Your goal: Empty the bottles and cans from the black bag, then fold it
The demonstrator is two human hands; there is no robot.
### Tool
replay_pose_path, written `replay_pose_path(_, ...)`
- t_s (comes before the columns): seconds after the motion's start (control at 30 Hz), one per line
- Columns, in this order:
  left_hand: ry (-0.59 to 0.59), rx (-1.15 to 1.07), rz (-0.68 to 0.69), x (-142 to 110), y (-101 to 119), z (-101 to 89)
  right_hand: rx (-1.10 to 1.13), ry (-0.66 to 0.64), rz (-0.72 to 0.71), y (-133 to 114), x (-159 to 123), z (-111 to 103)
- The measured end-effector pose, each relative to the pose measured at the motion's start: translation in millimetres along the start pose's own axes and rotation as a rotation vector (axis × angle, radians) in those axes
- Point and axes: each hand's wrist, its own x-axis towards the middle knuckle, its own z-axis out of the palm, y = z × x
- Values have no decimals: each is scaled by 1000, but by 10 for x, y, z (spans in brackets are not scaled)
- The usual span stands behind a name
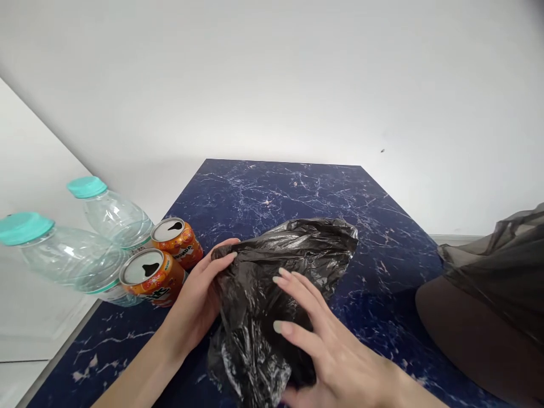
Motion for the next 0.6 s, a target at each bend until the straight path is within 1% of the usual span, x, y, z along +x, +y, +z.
replay_pose_path(0.07,18,-34,-34,-1,1,0,-63,32,44,41,-7,40)
replay_pose_path(0.13,12,-54,-49,-5,-17,-7,-96,36,102,70,-16,37)
replay_pose_path(0.23,-8,-69,-46,-24,-31,-13,-30,25,187,71,-18,-6)
replay_pose_path(0.3,-9,-86,-39,-37,-12,-4,132,9,258,60,-1,-44)
replay_pose_path(0.37,17,-121,-34,-37,14,14,391,23,345,57,29,-87)
replay_pose_path(0.43,54,-158,-64,-17,16,29,661,33,455,74,51,-124)
replay_pose_path(0.5,84,-163,-91,18,-26,25,869,66,604,123,33,-141)
replay_pose_path(0.53,92,-149,-72,38,-62,14,934,96,686,160,3,-139)
replay_pose_path(0.57,102,-124,-20,57,-102,-4,974,138,764,206,-39,-129)
replay_pose_path(0.6,117,-92,64,75,-142,-26,995,191,828,256,-88,-116)
